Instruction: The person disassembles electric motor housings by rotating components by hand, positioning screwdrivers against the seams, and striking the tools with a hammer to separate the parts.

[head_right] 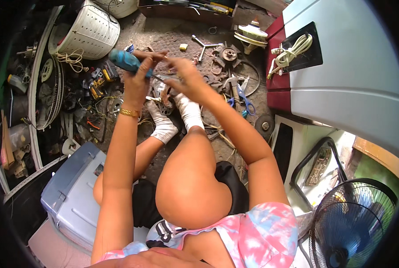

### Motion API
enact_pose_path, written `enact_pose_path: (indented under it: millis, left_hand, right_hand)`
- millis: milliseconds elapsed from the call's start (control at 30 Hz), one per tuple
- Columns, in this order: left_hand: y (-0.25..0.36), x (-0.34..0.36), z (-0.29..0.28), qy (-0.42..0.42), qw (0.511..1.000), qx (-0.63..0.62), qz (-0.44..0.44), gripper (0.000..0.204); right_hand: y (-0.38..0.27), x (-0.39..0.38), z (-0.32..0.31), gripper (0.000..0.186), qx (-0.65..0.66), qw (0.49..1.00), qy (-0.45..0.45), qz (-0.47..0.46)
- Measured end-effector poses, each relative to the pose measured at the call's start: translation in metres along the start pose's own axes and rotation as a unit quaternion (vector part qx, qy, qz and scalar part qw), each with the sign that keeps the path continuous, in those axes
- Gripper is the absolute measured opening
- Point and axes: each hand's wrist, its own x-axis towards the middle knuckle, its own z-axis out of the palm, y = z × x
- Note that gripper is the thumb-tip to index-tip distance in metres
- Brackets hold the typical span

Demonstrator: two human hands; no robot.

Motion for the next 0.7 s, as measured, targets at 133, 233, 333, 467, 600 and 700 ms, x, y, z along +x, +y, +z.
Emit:
enact_pose_path:
  millis: [133, 233, 333, 467, 600, 700]
  left_hand:
    - [0.025, 0.018, -0.008, 0.027, 0.997, -0.004, 0.07, 0.027]
    - [0.026, 0.018, -0.014, -0.021, 0.998, 0.017, 0.058, 0.031]
    - [0.016, 0.012, -0.023, -0.051, 0.989, 0.134, -0.019, 0.033]
    - [-0.004, 0.015, -0.028, -0.1, 0.98, 0.174, 0.019, 0.028]
    - [-0.028, 0.015, -0.038, -0.085, 0.982, 0.171, -0.008, 0.027]
    - [-0.028, 0.015, -0.036, -0.093, 0.979, 0.18, -0.021, 0.026]
  right_hand:
    - [0.12, -0.085, -0.068, 0.043, -0.319, 0.928, 0.102, 0.166]
    - [0.163, -0.153, -0.078, 0.046, -0.381, 0.894, 0.073, 0.226]
    - [0.169, -0.174, -0.067, 0.048, -0.354, 0.899, 0.064, 0.249]
    - [0.175, -0.182, -0.065, 0.048, -0.334, 0.897, 0.086, 0.275]
    - [0.178, -0.178, -0.066, 0.05, -0.305, 0.902, 0.093, 0.29]
    - [0.177, -0.177, -0.067, 0.053, -0.308, 0.896, 0.085, 0.309]
